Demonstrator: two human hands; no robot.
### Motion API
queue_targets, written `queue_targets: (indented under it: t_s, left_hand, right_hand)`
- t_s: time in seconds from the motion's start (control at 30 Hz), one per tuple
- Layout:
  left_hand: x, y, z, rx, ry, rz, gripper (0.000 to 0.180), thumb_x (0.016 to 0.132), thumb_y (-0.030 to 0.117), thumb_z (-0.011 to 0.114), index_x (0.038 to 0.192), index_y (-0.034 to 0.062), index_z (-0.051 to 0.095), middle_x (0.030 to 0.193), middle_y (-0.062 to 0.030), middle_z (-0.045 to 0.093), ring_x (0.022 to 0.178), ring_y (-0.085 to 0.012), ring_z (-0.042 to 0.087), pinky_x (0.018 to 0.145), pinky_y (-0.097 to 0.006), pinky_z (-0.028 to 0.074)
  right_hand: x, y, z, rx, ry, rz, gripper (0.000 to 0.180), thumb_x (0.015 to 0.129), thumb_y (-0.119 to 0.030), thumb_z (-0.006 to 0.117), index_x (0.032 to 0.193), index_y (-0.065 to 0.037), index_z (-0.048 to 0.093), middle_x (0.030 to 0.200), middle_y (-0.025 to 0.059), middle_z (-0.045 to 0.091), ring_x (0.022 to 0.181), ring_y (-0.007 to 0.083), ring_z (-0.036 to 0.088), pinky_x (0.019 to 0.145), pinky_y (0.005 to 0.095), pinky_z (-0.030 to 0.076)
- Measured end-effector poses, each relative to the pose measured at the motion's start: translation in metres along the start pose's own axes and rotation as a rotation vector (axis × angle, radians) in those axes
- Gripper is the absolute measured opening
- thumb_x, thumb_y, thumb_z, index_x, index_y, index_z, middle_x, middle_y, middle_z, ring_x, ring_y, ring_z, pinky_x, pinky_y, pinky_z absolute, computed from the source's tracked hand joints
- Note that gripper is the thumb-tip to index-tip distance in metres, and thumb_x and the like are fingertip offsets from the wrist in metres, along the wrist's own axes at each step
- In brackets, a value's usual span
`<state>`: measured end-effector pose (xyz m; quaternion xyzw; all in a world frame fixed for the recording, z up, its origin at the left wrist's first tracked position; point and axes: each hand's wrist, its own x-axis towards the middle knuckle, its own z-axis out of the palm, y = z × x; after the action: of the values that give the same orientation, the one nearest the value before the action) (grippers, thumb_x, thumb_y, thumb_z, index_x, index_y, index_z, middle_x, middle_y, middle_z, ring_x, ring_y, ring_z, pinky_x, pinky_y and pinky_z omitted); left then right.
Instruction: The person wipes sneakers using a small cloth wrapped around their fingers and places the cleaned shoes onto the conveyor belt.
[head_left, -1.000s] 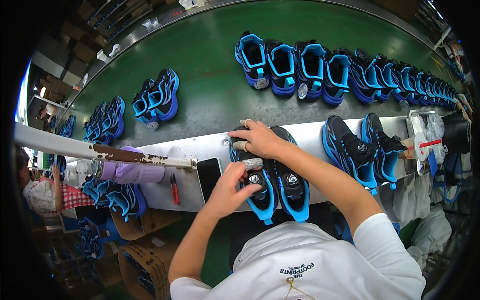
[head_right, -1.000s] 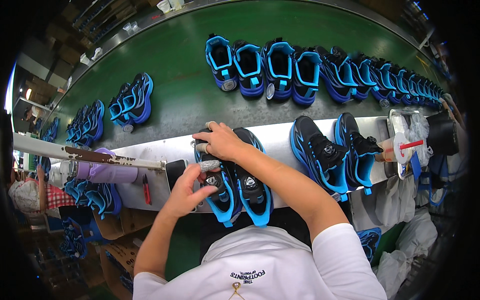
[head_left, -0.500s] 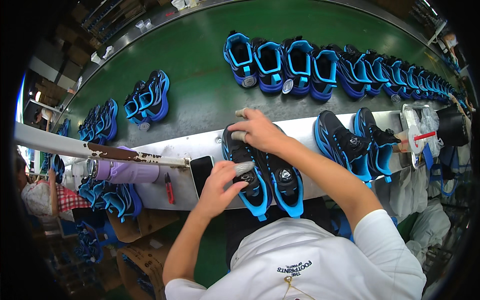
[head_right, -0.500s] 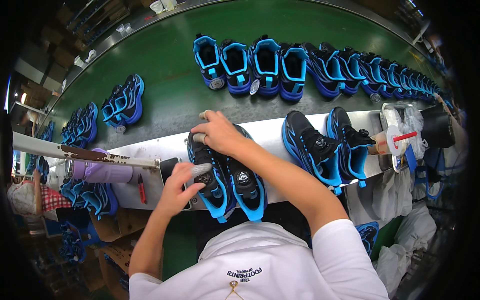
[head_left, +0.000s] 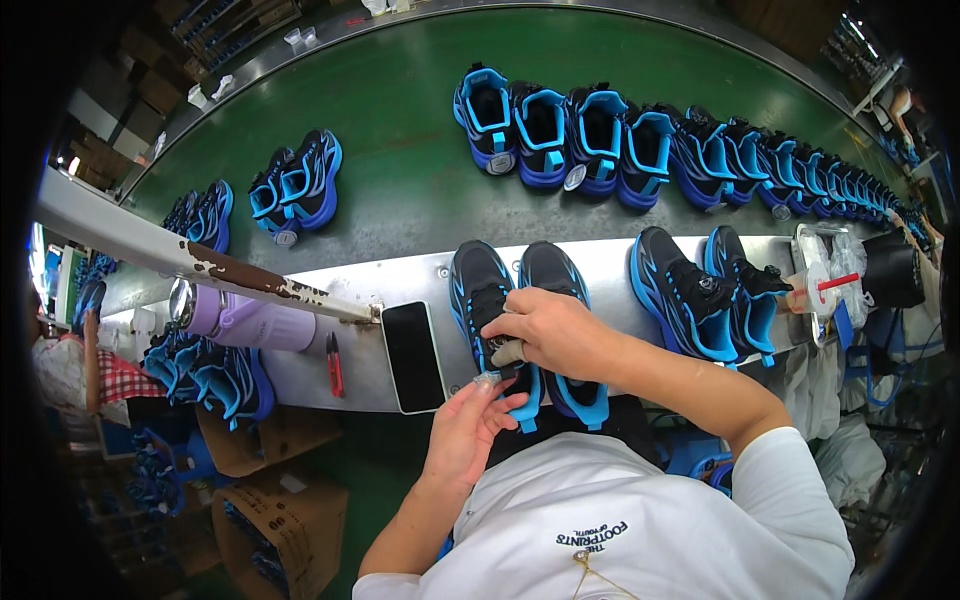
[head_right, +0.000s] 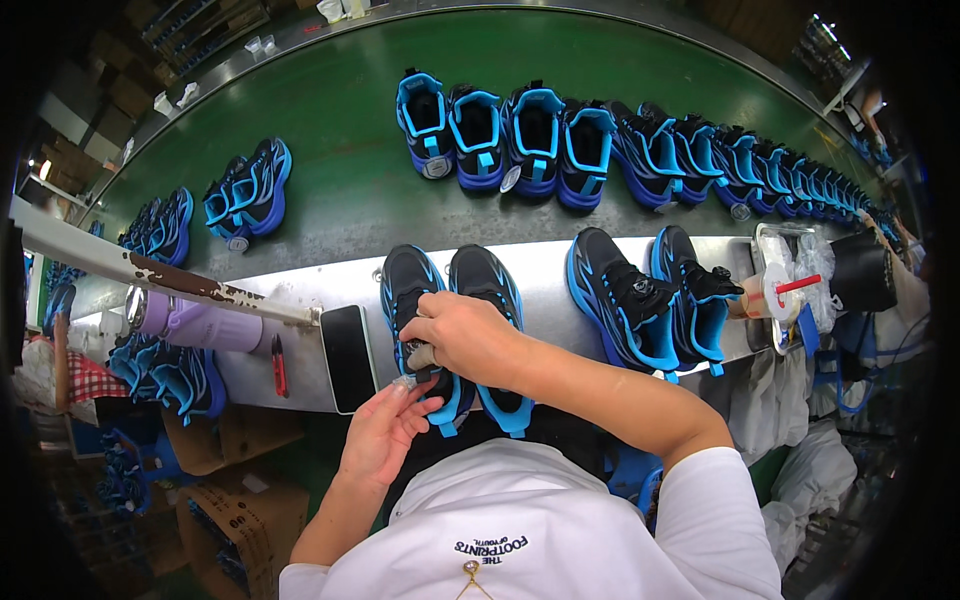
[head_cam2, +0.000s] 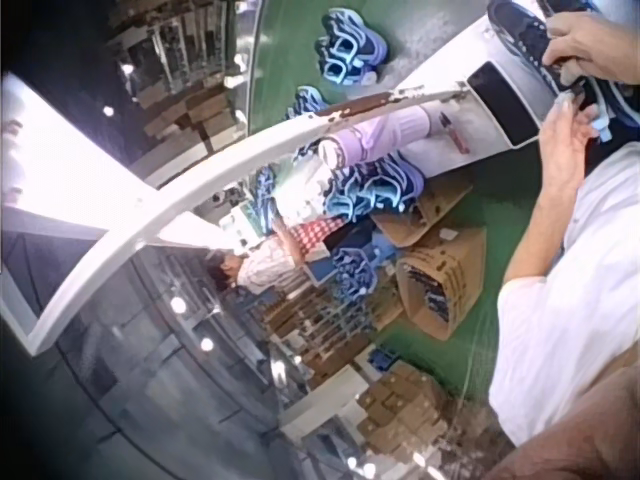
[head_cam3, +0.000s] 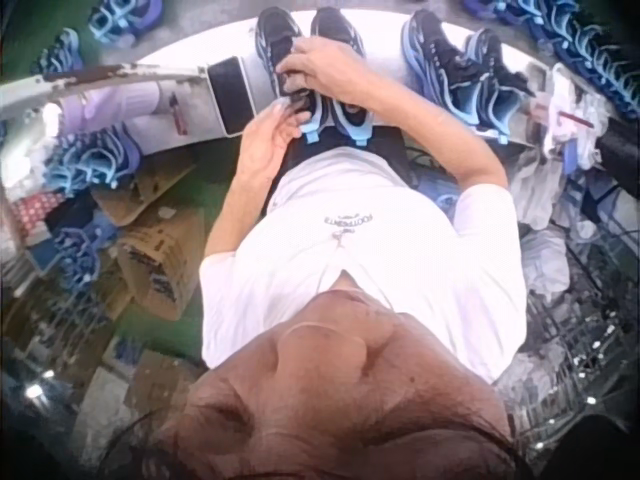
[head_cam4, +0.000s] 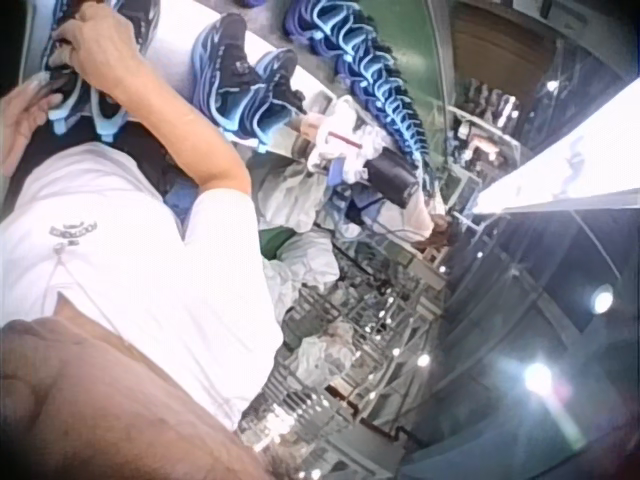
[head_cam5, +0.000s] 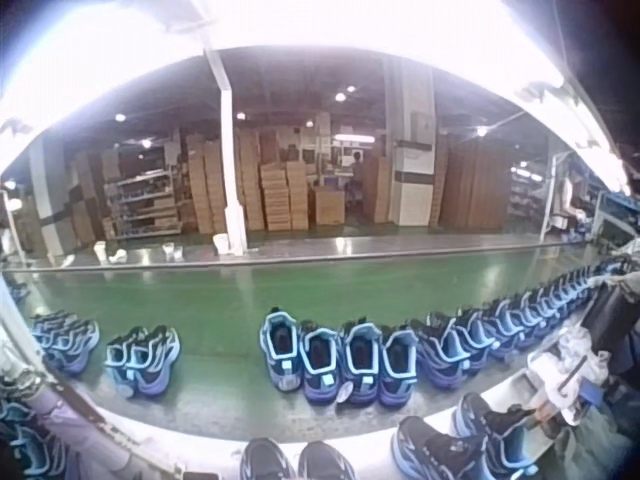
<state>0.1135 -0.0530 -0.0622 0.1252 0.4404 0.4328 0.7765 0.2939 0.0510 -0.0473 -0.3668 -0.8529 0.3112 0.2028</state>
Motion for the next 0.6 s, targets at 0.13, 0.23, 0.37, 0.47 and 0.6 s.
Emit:
queue_targets:
  t_s: [0.13,0.23,0.37,0.47,0.6]
  left_hand:
    - [0.002,0.001,0.001,0.002,-0.016,0.001,0.032,0.099,0.017,0.050,0.121,-0.0058,0.054,0.118,-0.0151,0.060,0.100,-0.0259,0.065,0.071,-0.029,0.056]
    - [0.003,-0.003,0.003,-0.016,0.002,0.005,0.032,0.100,0.018,0.050,0.120,-0.0059,0.054,0.117,-0.0151,0.061,0.099,-0.0267,0.065,0.072,-0.030,0.057]
    - [0.000,0.004,0.009,-0.022,0.005,-0.001,0.035,0.099,0.019,0.050,0.122,-0.0069,0.051,0.118,-0.0179,0.061,0.098,-0.0262,0.066,0.071,-0.030,0.057]
    - [-0.009,0.020,0.016,0.021,-0.032,-0.052,0.034,0.099,0.018,0.049,0.123,-0.0069,0.051,0.114,-0.0194,0.063,0.092,-0.0234,0.067,0.068,-0.029,0.057]
    - [-0.017,0.034,0.015,0.776,0.045,0.233,0.026,0.098,0.013,0.047,0.116,-0.0017,0.059,0.103,-0.0122,0.066,0.077,-0.0148,0.063,0.061,-0.025,0.052]
  right_hand:
    - [0.009,0.012,-0.009,0.092,-0.092,-0.072,0.028,0.075,-0.014,0.074,0.103,-0.012,0.070,0.089,0.0095,0.052,0.084,0.0255,0.057,0.074,0.0364,0.048]
    - [0.006,0.012,-0.003,0.210,-0.134,-0.085,0.028,0.076,-0.016,0.074,0.103,-0.011,0.070,0.090,0.0092,0.051,0.084,0.0247,0.057,0.074,0.0355,0.048]
    - [0.005,0.002,-0.009,0.120,-0.124,0.043,0.030,0.078,-0.019,0.073,0.107,-0.012,0.070,0.086,0.0094,0.054,0.084,0.0266,0.059,0.076,0.0366,0.049]
    - [0.015,0.025,-0.029,0.200,0.013,0.059,0.028,0.083,-0.025,0.070,0.108,-0.012,0.070,0.091,0.0139,0.064,0.081,0.0280,0.060,0.075,0.0379,0.048]
    - [0.019,0.035,-0.032,0.204,-0.054,0.053,0.030,0.086,-0.023,0.068,0.112,-0.010,0.068,0.095,0.0147,0.061,0.089,0.0292,0.060,0.079,0.0374,0.049]
